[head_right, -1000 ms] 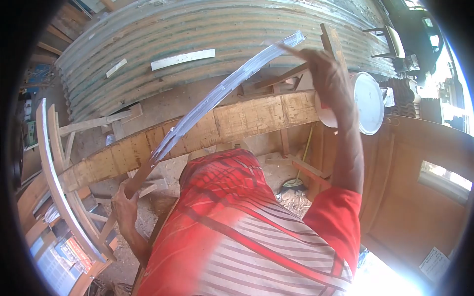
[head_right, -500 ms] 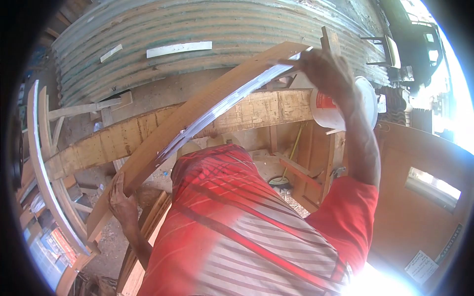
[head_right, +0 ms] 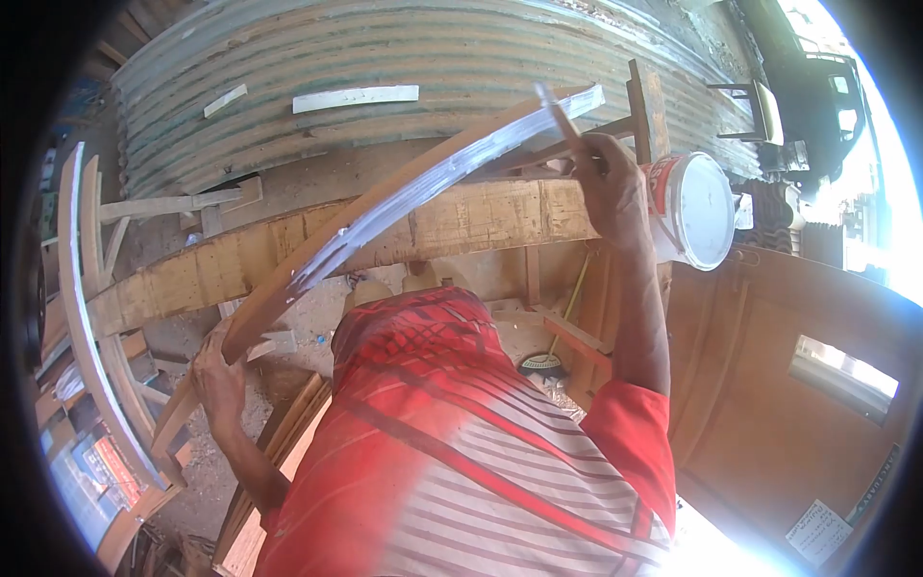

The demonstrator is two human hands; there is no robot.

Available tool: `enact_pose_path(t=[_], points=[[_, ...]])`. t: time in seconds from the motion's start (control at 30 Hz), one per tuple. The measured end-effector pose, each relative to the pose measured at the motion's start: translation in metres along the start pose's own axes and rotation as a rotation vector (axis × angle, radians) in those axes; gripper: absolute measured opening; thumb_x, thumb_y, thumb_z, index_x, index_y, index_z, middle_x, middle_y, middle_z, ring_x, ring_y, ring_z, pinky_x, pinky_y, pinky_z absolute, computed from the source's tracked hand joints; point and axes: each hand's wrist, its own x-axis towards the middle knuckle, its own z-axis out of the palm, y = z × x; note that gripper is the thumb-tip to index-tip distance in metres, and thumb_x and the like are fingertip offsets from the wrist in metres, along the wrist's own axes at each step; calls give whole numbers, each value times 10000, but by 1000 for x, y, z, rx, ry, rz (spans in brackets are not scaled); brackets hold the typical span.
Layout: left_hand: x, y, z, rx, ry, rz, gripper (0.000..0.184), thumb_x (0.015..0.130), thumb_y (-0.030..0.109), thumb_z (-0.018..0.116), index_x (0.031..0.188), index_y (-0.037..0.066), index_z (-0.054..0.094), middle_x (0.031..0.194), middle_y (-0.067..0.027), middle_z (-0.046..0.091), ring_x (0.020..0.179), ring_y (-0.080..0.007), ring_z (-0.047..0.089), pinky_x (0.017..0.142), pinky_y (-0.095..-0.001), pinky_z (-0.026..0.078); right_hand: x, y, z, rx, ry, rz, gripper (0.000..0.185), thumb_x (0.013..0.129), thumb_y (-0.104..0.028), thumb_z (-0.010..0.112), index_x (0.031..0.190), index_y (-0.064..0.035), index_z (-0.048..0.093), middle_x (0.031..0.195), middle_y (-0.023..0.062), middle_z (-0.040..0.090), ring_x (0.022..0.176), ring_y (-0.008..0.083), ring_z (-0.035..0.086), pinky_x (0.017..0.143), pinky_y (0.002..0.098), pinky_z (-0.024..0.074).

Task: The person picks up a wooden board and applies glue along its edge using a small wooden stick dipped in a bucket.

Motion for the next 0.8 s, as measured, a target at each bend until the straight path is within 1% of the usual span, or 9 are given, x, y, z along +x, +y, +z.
enact_pose_path(t=[0.03,0.13,0.3,0.33,0.37,0.4,0.47,0.67,0.8], points=[[4,2,-4,-14,-32,-18,568,820,49,844,1361,83,672,1308,-172,725,1223,-408,670,1055,-501,494,2,11,4,-55,83,-15,284,1054,-97,639,1322,-27,703,869,45,681,776,88,623,692,290,506],[19,8,-13,-33,-101,-28,515,846,114,850,1332,84,682,1226,-192,749,1172,-427,682,1018,-509,501,6,20,7,-70,122,4,319,1054,-107,640,1358,-33,701,871,47,680,759,79,580,682,289,490],[44,33,-23,-43,-123,35,507,869,246,857,1311,70,683,1111,-226,772,1089,-440,714,948,-511,530,5,12,22,-61,84,-77,353,1052,-111,640,1393,-45,697,881,61,686,751,91,566,685,294,486],[51,38,-23,-51,-155,15,535,858,252,861,1321,57,676,1135,-240,762,1112,-446,705,961,-517,527,4,10,25,-73,82,-92,355,1052,-109,638,1396,-45,697,884,66,687,752,94,568,687,296,489],[57,43,-23,-59,-189,-6,564,848,258,865,1331,43,670,1160,-254,753,1135,-452,697,973,-523,524,3,7,27,-106,87,-143,356,1050,-94,633,1398,-43,693,927,113,724,762,125,607,708,318,512],[60,46,-23,-67,-223,-27,592,837,264,869,1342,30,664,1184,-268,744,1157,-458,689,986,-530,521,2,1,30,-100,90,-137,347,1044,-84,627,1381,-58,704,943,142,722,812,200,642,741,358,527],[63,50,-23,-57,-190,28,557,856,267,868,1324,36,674,1129,-268,757,1098,-443,718,949,-525,536,-1,-13,34,-87,100,-122,335,1032,-66,617,1348,-88,724,975,200,716,911,350,711,807,438,556],[69,49,-23,-74,-223,58,561,866,282,872,1321,21,673,1106,-262,765,1076,-424,737,936,-511,551,-18,-42,43,-276,78,-164,404,1005,-20,628,1388,-124,705,1012,163,699,890,345,691,771,461,560],[70,49,-25,-94,-233,71,579,863,283,876,1343,40,662,1106,-257,765,1084,-424,736,936,-505,554,-58,-78,68,-249,-32,-372,440,984,-6,637,1401,-137,698,1062,149,696,914,325,709,782,447,587]])
